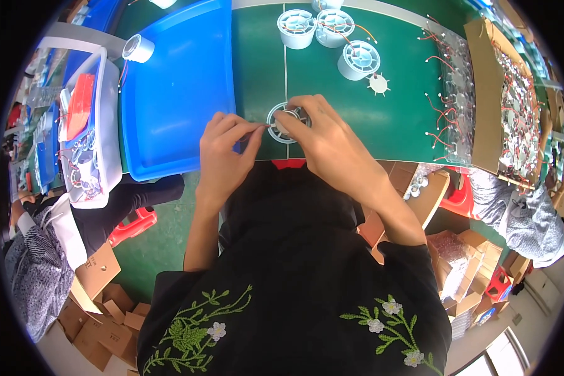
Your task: The person picks up a plastic housing and a speaker by hand, inserts the speaker into the housing, and presses it into place. The person then places the assembled unit onto a blue tray and repeats the process.
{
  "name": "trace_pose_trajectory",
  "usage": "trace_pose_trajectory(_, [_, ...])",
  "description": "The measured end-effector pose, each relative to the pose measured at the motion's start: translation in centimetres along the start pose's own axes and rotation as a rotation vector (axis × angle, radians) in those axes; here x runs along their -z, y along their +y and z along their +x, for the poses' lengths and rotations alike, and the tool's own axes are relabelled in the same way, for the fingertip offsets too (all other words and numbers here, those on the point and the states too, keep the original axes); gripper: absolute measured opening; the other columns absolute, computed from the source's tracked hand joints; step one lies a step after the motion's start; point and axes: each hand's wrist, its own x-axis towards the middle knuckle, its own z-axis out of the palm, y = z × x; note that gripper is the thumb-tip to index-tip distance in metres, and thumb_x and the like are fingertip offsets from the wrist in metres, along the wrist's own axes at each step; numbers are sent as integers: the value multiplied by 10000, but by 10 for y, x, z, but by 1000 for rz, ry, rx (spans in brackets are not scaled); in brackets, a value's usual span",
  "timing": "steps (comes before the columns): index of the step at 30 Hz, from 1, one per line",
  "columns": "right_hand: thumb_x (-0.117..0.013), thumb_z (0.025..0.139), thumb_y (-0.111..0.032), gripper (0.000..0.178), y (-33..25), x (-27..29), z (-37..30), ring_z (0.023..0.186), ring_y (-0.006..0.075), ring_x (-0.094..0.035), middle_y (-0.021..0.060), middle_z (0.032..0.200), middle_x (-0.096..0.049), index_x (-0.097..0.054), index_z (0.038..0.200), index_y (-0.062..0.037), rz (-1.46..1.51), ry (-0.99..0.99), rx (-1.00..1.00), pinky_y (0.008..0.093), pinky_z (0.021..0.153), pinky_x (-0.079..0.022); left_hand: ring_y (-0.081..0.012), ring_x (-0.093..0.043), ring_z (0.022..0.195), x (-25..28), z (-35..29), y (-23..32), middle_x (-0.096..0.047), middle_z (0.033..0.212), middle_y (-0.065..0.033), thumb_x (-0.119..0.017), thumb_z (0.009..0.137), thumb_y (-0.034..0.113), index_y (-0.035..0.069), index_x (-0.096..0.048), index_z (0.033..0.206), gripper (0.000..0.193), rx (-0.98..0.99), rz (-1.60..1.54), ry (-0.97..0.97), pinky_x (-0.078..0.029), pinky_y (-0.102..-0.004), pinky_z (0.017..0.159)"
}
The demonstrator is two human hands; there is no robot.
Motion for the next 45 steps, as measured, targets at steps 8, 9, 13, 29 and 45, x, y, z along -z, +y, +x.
trace_pose_trajectory(8, [-705, 722, 69, 421, 8, 1, 4, 908, 307, -572, 138, 1079, -584, -649, 1128, -24, 75, -4, 34, 373, 711, -506, -229, -525, 694, -4, 0, -4, -596, 708, -37, -722, 757, 55, 61, -699, 772, 28, 29, 31, -46, -394, -357, 645])
trace_pose_trajectory(9, [-711, 720, 66, 421, 11, 1, 5, 910, 306, -573, 136, 1077, -586, -651, 1126, -25, 83, 6, 46, 370, 708, -505, -229, -525, 694, -4, 1, -4, -596, 708, -37, -722, 757, 55, 61, -699, 772, 28, 20, 32, -40, -394, -357, 645])
trace_pose_trajectory(13, [-725, 715, 58, 416, 14, -3, -1, 912, 300, -575, 132, 1072, -590, -659, 1116, -28, 97, 44, 59, 361, 704, -505, -249, -519, 785, -5, 1, -6, -572, 760, -37, -717, 756, 79, 61, -683, 763, 39, -22, 75, -92, -390, -378, 690])
trace_pose_trajectory(29, [-734, 726, 57, 450, 12, -1, -2, 916, 265, -609, 122, 1117, -594, -657, 1155, -54, 243, 13, -200, 350, 752, -513, -302, -546, 1037, -4, 12, -2, -640, 991, -84, -723, 752, 93, 34, -638, 1108, 371, -114, 67, -27, -398, -436, 924])
trace_pose_trajectory(45, [-685, 754, 104, 425, 17, -6, -5, 1008, 299, -630, 141, 1151, -543, -623, 1158, -14, 237, -14, -103, 354, 786, -535, -316, -547, 1139, -14, 3, -8, -652, 1115, -104, -786, 705, 132, 41, -604, 1190, 526, -98, -115, -166, -334, -497, 1061])
